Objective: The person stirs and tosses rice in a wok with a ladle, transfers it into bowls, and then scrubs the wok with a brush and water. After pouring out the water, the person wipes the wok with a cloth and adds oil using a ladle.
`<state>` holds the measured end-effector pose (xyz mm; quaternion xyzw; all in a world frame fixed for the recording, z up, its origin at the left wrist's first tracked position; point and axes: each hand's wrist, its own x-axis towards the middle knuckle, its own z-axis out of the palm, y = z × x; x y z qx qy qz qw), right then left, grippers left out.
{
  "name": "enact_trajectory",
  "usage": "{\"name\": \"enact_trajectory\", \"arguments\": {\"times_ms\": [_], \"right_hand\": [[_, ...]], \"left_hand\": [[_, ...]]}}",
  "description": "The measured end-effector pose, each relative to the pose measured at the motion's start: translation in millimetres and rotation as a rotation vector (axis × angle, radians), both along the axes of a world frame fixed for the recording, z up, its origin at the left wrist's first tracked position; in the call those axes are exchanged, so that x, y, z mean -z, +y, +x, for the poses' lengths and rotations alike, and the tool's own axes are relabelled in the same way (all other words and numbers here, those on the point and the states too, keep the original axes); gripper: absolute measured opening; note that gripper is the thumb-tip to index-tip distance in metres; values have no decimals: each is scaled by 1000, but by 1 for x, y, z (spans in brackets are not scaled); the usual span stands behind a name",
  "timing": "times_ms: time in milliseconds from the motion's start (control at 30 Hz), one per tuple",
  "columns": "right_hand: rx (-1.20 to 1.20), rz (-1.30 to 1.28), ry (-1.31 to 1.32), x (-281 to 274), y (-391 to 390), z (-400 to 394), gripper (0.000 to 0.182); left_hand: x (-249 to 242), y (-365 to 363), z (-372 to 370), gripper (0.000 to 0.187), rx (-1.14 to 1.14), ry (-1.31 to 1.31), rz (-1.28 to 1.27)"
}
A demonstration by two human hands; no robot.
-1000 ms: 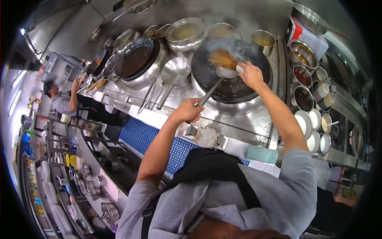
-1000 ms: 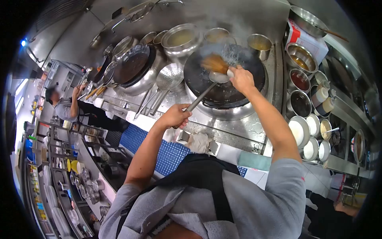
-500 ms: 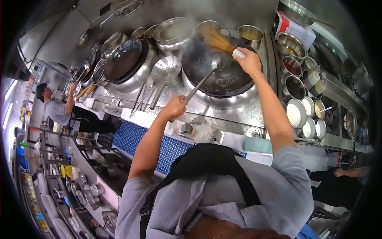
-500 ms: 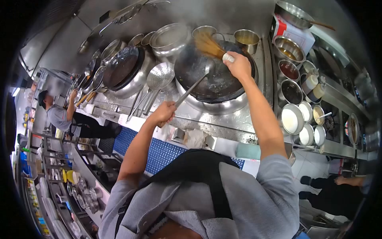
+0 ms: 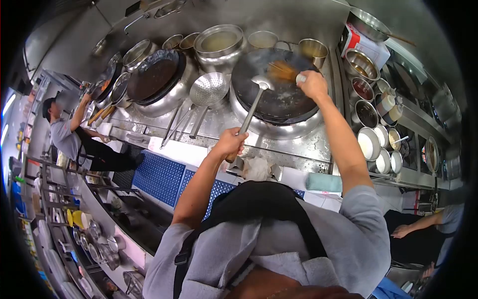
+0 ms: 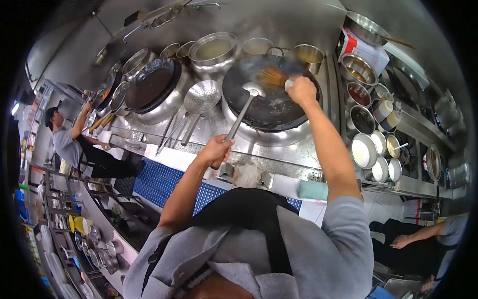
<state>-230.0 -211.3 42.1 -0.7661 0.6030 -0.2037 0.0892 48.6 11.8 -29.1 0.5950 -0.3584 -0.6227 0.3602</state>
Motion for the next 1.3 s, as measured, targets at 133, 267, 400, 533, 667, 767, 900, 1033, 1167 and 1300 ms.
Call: {"name": "enact_trajectory", "arguments": {"times_ms": [133, 267, 400, 533, 667, 767, 900, 1033, 1167, 1300], "right_hand": [[16, -49, -129, -20, 12, 6, 44], [-67, 37, -148, 22, 26, 30, 44], [-87, 147, 26, 45, 15, 28, 46], [-61, -166, -43, -14, 23, 17, 37], [-124, -139, -91, -42, 43, 4, 41], [-87, -49, -13, -34, 35, -20, 40], [-34, -236, -339, -77, 56, -15, 39], [-196, -299, -384, -104, 88, 8, 40], [-114, -110, -92, -95, 69, -5, 41], [-131, -314, -352, -121, 73, -8, 36]], "left_hand": [[4, -9, -1, 39, -139, 1013, 160], [-12, -19, -3, 41, -266, 1311, 291], [-14, -23, 11, 38, -257, 1073, 294], [-8, -15, 30, 34, 11, 92, -7], [7, 22, 39, 28, 48, -1028, -443], [12, 43, 63, 29, -28, -1152, -393], [26, 55, 94, 22, -147, -1270, -407], [17, 56, 91, 19, -191, -1305, -504], [16, 70, 96, 19, -252, -1276, -561], [26, 76, 105, 18, -321, -1312, -559]]}}
